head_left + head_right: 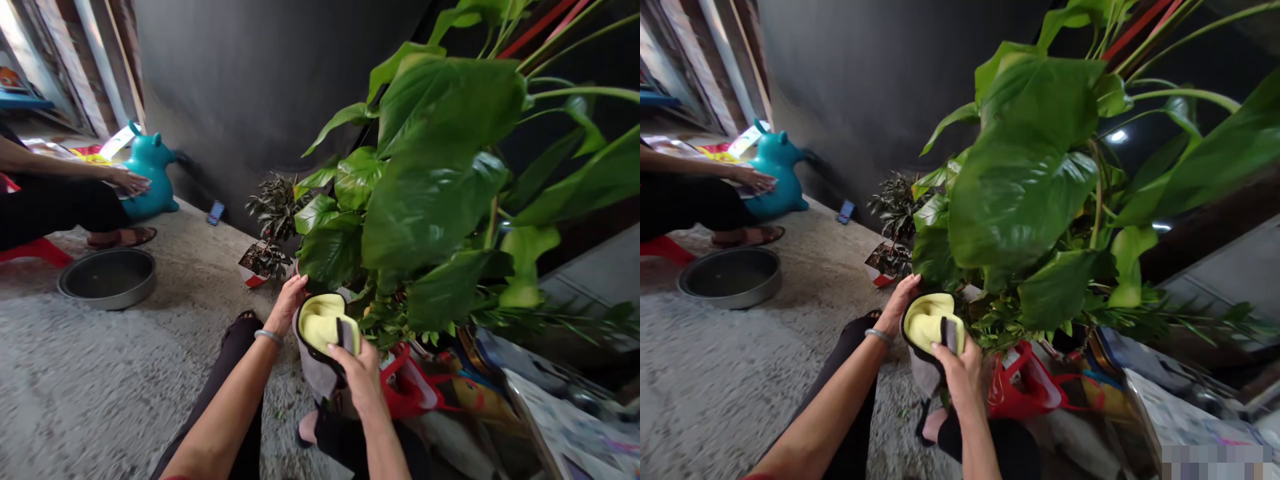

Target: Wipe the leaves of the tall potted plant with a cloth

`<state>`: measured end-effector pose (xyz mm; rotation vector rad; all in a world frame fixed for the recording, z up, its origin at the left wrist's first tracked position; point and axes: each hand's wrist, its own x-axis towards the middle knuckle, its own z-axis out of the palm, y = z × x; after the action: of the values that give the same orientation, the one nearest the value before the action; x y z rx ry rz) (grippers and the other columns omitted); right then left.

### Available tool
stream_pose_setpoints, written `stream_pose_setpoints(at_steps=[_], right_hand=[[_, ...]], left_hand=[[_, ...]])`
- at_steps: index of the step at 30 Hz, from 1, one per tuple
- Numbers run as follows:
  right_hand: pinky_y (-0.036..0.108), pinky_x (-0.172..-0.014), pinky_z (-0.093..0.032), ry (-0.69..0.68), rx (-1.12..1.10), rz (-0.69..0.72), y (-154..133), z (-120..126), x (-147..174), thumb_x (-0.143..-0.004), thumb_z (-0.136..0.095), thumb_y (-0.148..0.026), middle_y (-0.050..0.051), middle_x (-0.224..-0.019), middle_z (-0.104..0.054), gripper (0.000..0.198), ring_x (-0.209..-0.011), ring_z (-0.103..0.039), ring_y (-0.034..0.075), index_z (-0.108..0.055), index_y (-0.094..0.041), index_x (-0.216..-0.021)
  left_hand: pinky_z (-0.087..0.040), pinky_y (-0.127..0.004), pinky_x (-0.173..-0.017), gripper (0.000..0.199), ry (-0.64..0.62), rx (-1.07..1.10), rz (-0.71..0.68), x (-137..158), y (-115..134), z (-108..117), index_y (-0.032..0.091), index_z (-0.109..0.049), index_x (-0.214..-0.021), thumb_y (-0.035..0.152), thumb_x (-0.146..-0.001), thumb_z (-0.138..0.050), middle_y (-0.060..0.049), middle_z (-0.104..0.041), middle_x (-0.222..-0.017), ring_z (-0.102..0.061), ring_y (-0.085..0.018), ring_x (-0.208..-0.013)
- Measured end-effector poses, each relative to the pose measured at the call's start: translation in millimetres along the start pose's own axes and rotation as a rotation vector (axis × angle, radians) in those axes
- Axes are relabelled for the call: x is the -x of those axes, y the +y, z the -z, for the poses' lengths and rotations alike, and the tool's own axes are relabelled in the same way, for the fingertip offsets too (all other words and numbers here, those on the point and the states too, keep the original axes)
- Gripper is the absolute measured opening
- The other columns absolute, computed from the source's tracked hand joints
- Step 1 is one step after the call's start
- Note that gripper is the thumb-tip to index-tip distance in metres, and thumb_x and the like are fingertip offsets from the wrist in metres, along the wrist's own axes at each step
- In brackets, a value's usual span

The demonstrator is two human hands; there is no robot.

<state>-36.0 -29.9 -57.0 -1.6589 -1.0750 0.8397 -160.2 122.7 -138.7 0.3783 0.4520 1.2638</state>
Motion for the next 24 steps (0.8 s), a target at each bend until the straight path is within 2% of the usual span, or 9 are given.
stream_pose_setpoints(at_steps=[4, 6, 8, 10, 14, 16, 19, 22, 24], right_hand=[[0.051, -0.086, -0.062, 0.454, -0.197, 0.292, -51, 52, 10, -0.062, -0.089, -0.035, 0.006, -0.103, -0.079, 0.045, -0.093, -0.075, 0.034, -0.077, -0.023, -0.103], [0.052, -0.099, -0.057, 0.772, -0.263, 0.493, -77, 70, -4, -0.068, -0.083, -0.037, 0.005, -0.119, -0.075, 0.050, -0.110, -0.071, 0.033, -0.071, -0.024, -0.114], [0.052, -0.105, -0.053, 0.941, -0.231, 0.566, -89, 76, -24, -0.074, -0.078, -0.043, 0.007, -0.128, -0.071, 0.051, -0.121, -0.065, 0.032, -0.067, -0.023, -0.120], [0.052, -0.099, -0.055, 0.890, -0.118, 0.496, -82, 73, -40, -0.069, -0.081, -0.046, 0.011, -0.120, -0.074, 0.055, -0.114, -0.067, 0.034, -0.069, -0.019, -0.115], [0.044, -0.079, -0.060, 0.315, 0.147, 0.155, -39, 59, -39, -0.059, -0.086, -0.045, 0.008, -0.089, -0.079, 0.047, -0.084, -0.073, 0.031, -0.078, -0.019, -0.096], [0.041, -0.074, -0.060, 0.207, 0.147, 0.089, -25, 60, -24, -0.061, -0.085, -0.045, 0.006, -0.086, -0.079, 0.042, -0.080, -0.072, 0.030, -0.079, -0.021, -0.095], [0.044, -0.083, -0.061, 0.423, -0.020, 0.182, -37, 72, -10, -0.058, -0.089, -0.041, 0.006, -0.095, -0.080, 0.051, -0.087, -0.074, 0.030, -0.078, -0.018, -0.103], [0.049, -0.095, -0.058, 0.781, -0.158, 0.477, -73, 80, -20, -0.060, -0.089, -0.036, 0.007, -0.106, -0.077, 0.057, -0.102, -0.072, 0.031, -0.075, -0.015, -0.111], [0.048, -0.099, -0.056, 0.888, -0.138, 0.630, -90, 73, -40, -0.064, -0.086, -0.037, 0.009, -0.113, -0.075, 0.058, -0.108, -0.070, 0.031, -0.072, -0.015, -0.116]], left_hand=[[-0.057, -0.026, -0.060, 0.039, -0.094, 0.025, 0.000, -3, -5, 1, 0.019, -0.068, -0.096, 0.038, -0.068, -0.088, -0.004, -0.075, -0.101, -0.069, -0.018, -0.082], [-0.056, -0.026, -0.059, 0.040, -0.122, 0.029, 0.012, -3, -9, 0, 0.018, -0.067, -0.097, 0.037, -0.068, -0.087, -0.004, -0.074, -0.101, -0.068, -0.017, -0.080], [-0.056, -0.026, -0.060, 0.036, -0.120, 0.056, 0.026, -3, -13, 0, 0.018, -0.065, -0.092, 0.036, -0.069, -0.086, -0.002, -0.073, -0.092, -0.068, -0.016, -0.075], [-0.056, -0.027, -0.060, 0.031, -0.109, 0.084, 0.052, -4, -16, 1, 0.018, -0.063, -0.087, 0.037, -0.072, -0.083, -0.001, -0.071, -0.081, -0.067, -0.016, -0.070], [-0.056, -0.029, -0.061, 0.028, -0.099, 0.071, 0.134, -7, -20, 4, 0.017, -0.064, -0.088, 0.039, -0.077, -0.077, -0.004, -0.069, -0.074, -0.069, -0.019, -0.069], [-0.057, -0.030, -0.063, 0.029, -0.113, 0.058, 0.162, -9, -21, 6, 0.017, -0.064, -0.090, 0.040, -0.077, -0.077, -0.005, -0.070, -0.076, -0.070, -0.020, -0.071], [-0.058, -0.030, -0.065, 0.033, -0.134, 0.046, 0.141, -11, -22, 8, 0.018, -0.062, -0.090, 0.037, -0.073, -0.082, -0.004, -0.070, -0.082, -0.071, -0.019, -0.075], [-0.058, -0.029, -0.065, 0.037, -0.127, 0.002, 0.100, -11, -24, 8, 0.018, -0.061, -0.089, 0.036, -0.069, -0.087, -0.003, -0.070, -0.085, -0.070, -0.018, -0.074], [-0.057, -0.028, -0.064, 0.041, -0.128, -0.027, 0.099, -10, -26, 8, 0.017, -0.062, -0.090, 0.037, -0.066, -0.089, -0.003, -0.070, -0.086, -0.070, -0.017, -0.074]])
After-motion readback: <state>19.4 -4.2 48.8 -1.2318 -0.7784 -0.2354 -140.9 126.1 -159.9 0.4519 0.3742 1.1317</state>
